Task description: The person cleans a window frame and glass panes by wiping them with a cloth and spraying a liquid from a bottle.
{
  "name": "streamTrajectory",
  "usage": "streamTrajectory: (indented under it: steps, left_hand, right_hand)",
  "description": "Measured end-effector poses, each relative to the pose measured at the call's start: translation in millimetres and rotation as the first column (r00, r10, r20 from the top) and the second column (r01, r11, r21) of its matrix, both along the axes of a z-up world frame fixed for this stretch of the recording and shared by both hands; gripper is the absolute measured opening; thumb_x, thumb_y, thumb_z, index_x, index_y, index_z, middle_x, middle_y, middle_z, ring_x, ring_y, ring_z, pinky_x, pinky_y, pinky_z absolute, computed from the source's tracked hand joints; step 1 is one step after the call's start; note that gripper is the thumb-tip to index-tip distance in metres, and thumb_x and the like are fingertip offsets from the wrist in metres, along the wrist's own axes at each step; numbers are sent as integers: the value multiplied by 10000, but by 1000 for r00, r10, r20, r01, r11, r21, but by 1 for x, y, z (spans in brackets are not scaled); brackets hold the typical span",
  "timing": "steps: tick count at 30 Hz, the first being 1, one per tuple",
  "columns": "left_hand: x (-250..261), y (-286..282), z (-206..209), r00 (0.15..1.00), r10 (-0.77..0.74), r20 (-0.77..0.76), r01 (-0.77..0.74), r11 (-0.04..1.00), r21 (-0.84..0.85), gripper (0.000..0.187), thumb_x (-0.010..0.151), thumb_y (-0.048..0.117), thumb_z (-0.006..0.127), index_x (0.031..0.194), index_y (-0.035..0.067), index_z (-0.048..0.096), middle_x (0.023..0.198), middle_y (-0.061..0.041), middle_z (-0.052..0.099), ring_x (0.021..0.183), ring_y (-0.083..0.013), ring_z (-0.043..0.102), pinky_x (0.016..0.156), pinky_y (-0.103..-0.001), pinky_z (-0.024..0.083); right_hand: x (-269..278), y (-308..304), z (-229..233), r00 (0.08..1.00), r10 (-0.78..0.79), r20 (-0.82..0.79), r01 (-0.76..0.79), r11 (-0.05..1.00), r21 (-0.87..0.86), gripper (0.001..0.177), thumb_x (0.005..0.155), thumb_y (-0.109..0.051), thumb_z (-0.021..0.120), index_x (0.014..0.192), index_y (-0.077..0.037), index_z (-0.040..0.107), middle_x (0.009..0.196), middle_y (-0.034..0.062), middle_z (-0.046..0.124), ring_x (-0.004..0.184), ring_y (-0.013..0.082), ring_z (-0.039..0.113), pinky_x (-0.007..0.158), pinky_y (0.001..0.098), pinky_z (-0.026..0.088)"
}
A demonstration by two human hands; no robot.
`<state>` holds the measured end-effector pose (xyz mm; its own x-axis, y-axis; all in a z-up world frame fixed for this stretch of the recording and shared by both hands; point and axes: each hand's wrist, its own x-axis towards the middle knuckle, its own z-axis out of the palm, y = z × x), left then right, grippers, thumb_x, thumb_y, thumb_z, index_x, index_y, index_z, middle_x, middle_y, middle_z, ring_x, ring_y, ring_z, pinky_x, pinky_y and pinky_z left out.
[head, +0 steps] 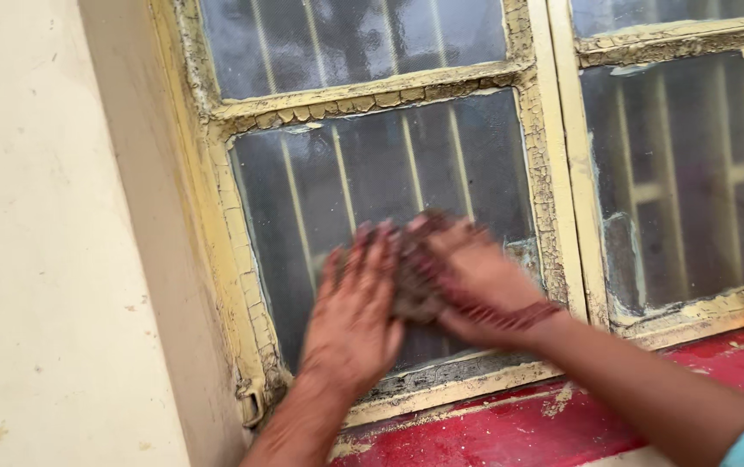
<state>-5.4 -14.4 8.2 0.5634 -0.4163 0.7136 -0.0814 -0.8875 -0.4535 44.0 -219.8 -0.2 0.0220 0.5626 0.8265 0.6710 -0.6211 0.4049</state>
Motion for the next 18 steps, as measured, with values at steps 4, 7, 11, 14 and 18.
streamTrajectory:
  steps: [4,7,11,14,18]
  left_hand:
    - [19,-43,44,992,-87,91,83,995,46,911,905,363,492,1608,83,-15,1703,-71,-31,1556,-249,-21,1247,-473,-28]
    - [25,-28,86,976,-33,215,47,997,-64,911,878,330,514,1606,125,7,1698,-56,-5,1554,-259,-6,1223,-504,-20]
    - [18,33,91,921,20,390,70,974,-214,918,864,285,531,1622,94,49,1713,-81,50,1567,-273,32,1246,-507,-10]
    - [17,55,80,906,-61,420,166,961,-219,890,895,253,532,1625,80,54,1715,-131,71,1577,-291,43,1263,-483,3]
    - [26,47,69,834,-310,456,438,875,-206,963,871,214,574,1627,26,8,1717,-193,77,1590,-336,51,1286,-460,37]
  right_hand:
    - [14,-33,45,943,-277,183,219,934,283,858,875,-218,675,1602,-10,271,1575,311,361,1431,488,389,1211,578,302]
    - [26,2,78,927,-267,265,121,879,462,806,903,-192,648,1585,2,265,1588,328,361,1448,510,388,1219,597,285]
    - [19,78,101,970,-106,218,6,910,415,777,890,-174,615,1602,-141,307,1542,291,385,1451,481,370,1246,588,245]
    - [10,93,105,950,-70,306,11,981,192,752,895,-194,624,1585,-294,343,1571,287,363,1457,510,327,1214,570,235]
    - [4,77,118,949,-126,291,94,988,123,703,957,-244,611,1589,-305,310,1626,212,350,1492,482,353,1257,633,200]
